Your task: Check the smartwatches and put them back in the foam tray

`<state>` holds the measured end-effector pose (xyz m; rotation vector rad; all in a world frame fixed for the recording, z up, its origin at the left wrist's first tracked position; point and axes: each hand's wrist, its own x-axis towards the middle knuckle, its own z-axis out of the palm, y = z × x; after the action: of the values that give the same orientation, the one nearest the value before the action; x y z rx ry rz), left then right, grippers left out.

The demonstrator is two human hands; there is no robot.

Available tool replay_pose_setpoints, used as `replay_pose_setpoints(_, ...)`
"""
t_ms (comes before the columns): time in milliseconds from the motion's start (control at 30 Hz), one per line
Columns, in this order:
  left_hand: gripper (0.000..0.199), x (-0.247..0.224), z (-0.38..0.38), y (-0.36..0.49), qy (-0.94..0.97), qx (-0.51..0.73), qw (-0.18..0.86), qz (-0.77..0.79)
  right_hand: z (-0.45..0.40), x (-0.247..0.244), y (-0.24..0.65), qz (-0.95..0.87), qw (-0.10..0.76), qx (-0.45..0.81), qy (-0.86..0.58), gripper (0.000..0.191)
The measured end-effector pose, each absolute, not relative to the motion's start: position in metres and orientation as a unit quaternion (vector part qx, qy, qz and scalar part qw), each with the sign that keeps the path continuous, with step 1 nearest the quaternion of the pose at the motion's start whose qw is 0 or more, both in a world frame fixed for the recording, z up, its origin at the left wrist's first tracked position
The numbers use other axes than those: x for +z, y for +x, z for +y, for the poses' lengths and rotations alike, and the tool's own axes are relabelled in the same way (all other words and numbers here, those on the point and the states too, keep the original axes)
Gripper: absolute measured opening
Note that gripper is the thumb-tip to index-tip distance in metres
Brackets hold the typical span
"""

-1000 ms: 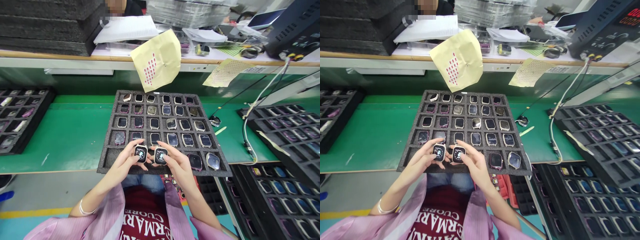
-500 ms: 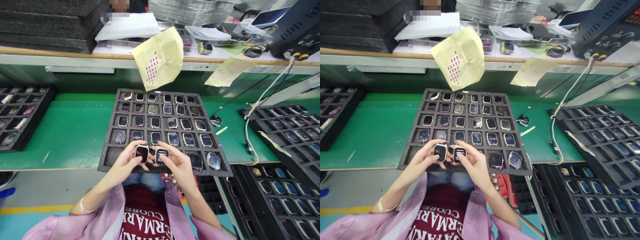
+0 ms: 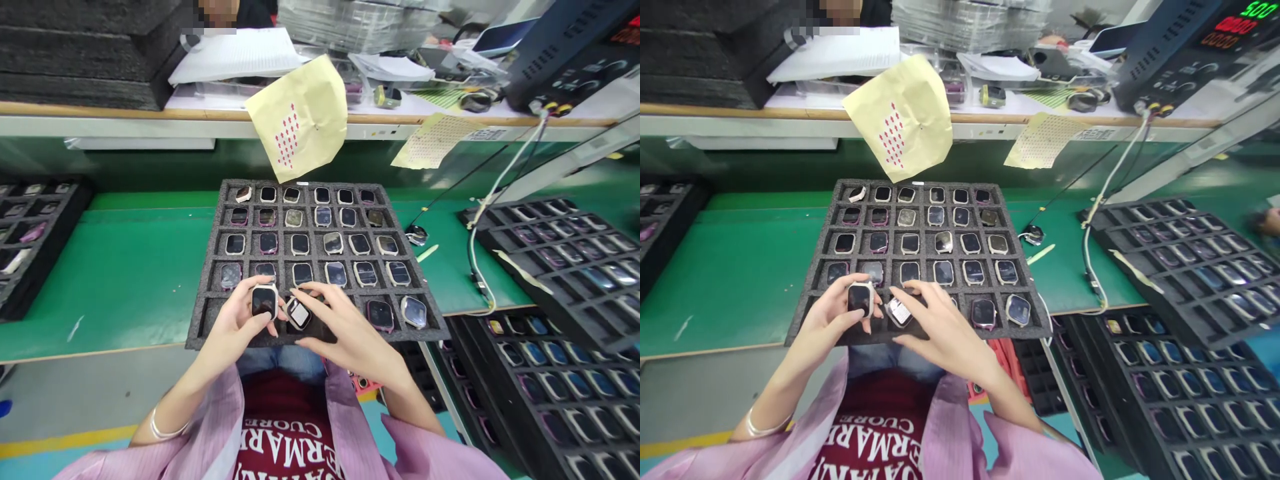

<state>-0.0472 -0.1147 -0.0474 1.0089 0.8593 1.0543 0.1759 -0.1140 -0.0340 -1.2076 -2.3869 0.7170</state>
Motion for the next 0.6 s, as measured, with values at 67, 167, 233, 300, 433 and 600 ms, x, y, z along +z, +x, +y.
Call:
replay_pose_setpoints(67,0.040,-0.049,-0.116,-0.048,0.452,0.460,0.657,0.390,-0.121,-0.029,0.192,-0.834,0.173,0.178,-0.493,0.035)
replay_pose_setpoints(167,0.041,-0.054,-0.117,-0.047,0.461,0.450,0.635,0.426,-0.134,-0.033,0.204,-0.800,0.124,0.090,-0.580,0.019)
replay_pose_setpoints(233,0.044,-0.055,-0.117,-0.045,0.468,0.435,0.623,0.450,-0.142,-0.043,0.200,-0.786,0.100,0.067,-0.606,0.020)
replay_pose_setpoints(300,0.046,-0.056,-0.118,-0.040,0.482,0.412,0.617,0.465,-0.148,-0.053,0.191,-0.764,0.125,0.071,-0.629,0.029)
replay_pose_setpoints(433,0.042,-0.055,-0.122,-0.034,0.516,0.386,0.581,0.497,-0.149,-0.062,0.185,-0.699,0.259,0.196,-0.637,0.035)
replay_pose_setpoints(600,0.037,-0.055,-0.121,-0.031,0.531,0.377,0.546,0.528,-0.139,-0.056,0.193,-0.612,0.432,0.383,-0.541,0.005)
